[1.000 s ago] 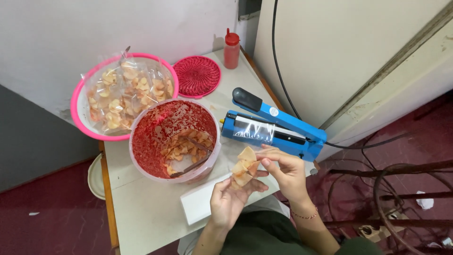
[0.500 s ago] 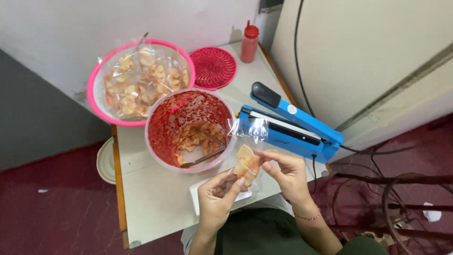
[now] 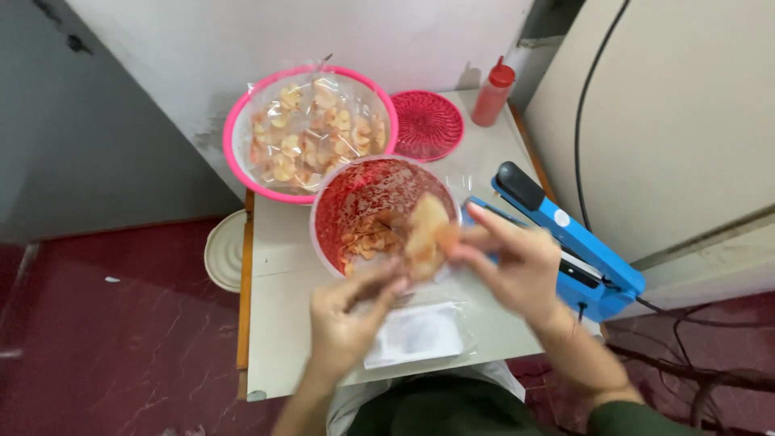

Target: Packaging chips into small plastic bags using tongs and sealing them with a heat sealer.

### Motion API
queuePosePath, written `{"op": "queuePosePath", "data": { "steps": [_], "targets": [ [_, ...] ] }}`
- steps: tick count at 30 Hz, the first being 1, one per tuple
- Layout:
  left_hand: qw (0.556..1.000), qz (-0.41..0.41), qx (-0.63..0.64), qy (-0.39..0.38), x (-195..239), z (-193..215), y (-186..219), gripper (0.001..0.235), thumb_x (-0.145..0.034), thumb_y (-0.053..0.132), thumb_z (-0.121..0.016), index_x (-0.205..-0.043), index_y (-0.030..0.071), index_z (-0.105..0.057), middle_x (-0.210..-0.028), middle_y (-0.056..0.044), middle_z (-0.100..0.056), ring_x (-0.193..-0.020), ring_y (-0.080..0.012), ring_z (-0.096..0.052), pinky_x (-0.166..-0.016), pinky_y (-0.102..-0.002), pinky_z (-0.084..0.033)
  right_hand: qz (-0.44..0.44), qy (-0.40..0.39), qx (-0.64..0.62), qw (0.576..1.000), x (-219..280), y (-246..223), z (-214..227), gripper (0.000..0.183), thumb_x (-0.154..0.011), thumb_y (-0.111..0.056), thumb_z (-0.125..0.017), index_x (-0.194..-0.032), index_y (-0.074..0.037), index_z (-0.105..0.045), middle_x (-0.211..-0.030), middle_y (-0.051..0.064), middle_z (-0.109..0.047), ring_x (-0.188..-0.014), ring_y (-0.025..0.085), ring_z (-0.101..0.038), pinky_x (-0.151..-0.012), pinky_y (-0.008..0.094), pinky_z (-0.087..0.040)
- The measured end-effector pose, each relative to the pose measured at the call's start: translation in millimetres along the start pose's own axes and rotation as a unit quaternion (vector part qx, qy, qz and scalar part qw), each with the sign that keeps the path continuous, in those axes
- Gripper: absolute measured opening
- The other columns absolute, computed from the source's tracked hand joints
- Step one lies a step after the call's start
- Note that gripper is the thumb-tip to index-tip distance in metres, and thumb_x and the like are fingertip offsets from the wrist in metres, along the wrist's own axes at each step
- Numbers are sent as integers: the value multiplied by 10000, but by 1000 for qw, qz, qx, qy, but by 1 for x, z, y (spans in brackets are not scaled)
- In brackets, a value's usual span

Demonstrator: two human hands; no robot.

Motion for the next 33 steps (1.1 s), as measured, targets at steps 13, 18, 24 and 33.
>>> {"op": "queuePosePath", "data": {
  "steps": [13,18,24,33],
  "targets": [
    [981,-87,-164,60,-227,79,-70,173,-951,148,-786,-1108,89,-744,-953,-99,-777,-866,-210,-768,-755,-289,-624,-20,-61,-146,987,-208,108,-108,358,-1010,25,-682,-1353,-75,-659,-1082,160,-698,-937,289,-766,-757,372,-670],
    [937,-97,-316,-111,-226,45,-139,346,-991,30,-590,-1323,-57,-626,-1214,-313,-687,-1179,-510,-636,-1044,-580,-497,-150,-169,96,970,-212,251,-166,407,-849,54,-711,-1234,-73,-742,-1028,253,-751,-874,421,-743,-646,470,-650],
    [813,-22,-532,-235,-235,42,-259,630,-1005,310,-603,-1572,107,-418,-1677,-153,-331,-1562,-396,-239,-1217,-723,-91,-172,-314,249,900,-163,326,-237,306,-745,-15,-748,-1046,-20,-802,-904,208,-774,-940,416,-755,-758,491,-636],
    [808,-16,-546,-219,-233,50,-262,689,-1038,472,-474,-1604,110,-324,-1735,-112,-150,-1584,-393,-104,-1240,-684,-144,-214,-429,167,862,-164,267,-267,488,-812,-95,-554,-1273,-76,-711,-1149,266,-732,-1051,405,-729,-776,419,-661]
  ]
}}
Point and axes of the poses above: each hand's wrist, its own x-axis away from the middle knuckle, its own z-axis out of the back of the hand, y = z × x, the point moved 9 cm from there along -x, towards the middle knuckle
